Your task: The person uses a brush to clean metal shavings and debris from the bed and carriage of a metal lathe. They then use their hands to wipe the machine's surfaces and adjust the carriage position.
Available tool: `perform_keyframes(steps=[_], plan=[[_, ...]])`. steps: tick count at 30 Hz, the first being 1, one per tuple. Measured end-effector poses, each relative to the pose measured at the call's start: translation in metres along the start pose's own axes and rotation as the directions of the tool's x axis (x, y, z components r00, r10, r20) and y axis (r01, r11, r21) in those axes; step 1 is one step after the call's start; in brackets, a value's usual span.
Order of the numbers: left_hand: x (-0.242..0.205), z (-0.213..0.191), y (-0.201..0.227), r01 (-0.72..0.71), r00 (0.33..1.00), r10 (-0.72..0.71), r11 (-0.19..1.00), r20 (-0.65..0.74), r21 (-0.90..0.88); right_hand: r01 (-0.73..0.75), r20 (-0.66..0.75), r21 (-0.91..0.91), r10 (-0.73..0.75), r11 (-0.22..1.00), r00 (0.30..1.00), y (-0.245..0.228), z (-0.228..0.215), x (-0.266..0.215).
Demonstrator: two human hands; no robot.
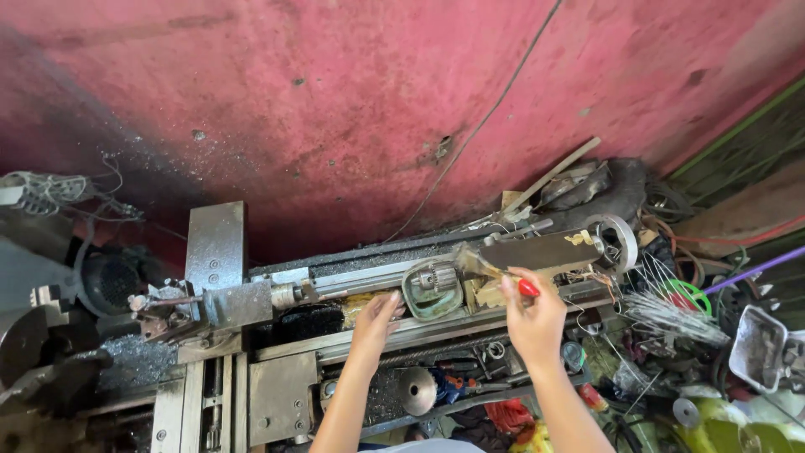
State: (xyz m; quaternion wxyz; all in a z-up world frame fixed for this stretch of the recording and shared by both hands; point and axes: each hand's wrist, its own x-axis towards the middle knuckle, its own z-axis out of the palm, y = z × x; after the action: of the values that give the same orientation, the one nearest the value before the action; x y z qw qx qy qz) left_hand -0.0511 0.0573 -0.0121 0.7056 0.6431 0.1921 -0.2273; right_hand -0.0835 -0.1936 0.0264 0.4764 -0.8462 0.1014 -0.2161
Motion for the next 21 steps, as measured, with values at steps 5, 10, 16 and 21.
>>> perform_keyframes(steps=[5,10,16,21], plan=[[-0.036,-0.037,-0.033,0.042,0.996,-0.042,0.999,-0.074,-0.005,-0.024,0.178,-0.033,0.030,0.999,0.983,-0.022,-0.002,0.013],[-0.052,-0.089,-0.096,0.010,0.972,-0.017,0.999,-0.236,-0.031,0.133,0.142,-0.131,-0.114,0.982,0.983,-0.029,-0.007,0.031],[-0.082,-0.134,-0.134,-0.008,0.925,0.018,1.000,-0.379,0.029,0.036,0.191,-0.044,-0.027,0.998,0.981,-0.028,-0.011,0.009],[-0.078,-0.151,-0.140,-0.121,0.821,0.142,0.990,-0.553,0.075,0.099,-0.024,-0.002,-0.099,0.995,0.995,0.003,-0.014,-0.015]])
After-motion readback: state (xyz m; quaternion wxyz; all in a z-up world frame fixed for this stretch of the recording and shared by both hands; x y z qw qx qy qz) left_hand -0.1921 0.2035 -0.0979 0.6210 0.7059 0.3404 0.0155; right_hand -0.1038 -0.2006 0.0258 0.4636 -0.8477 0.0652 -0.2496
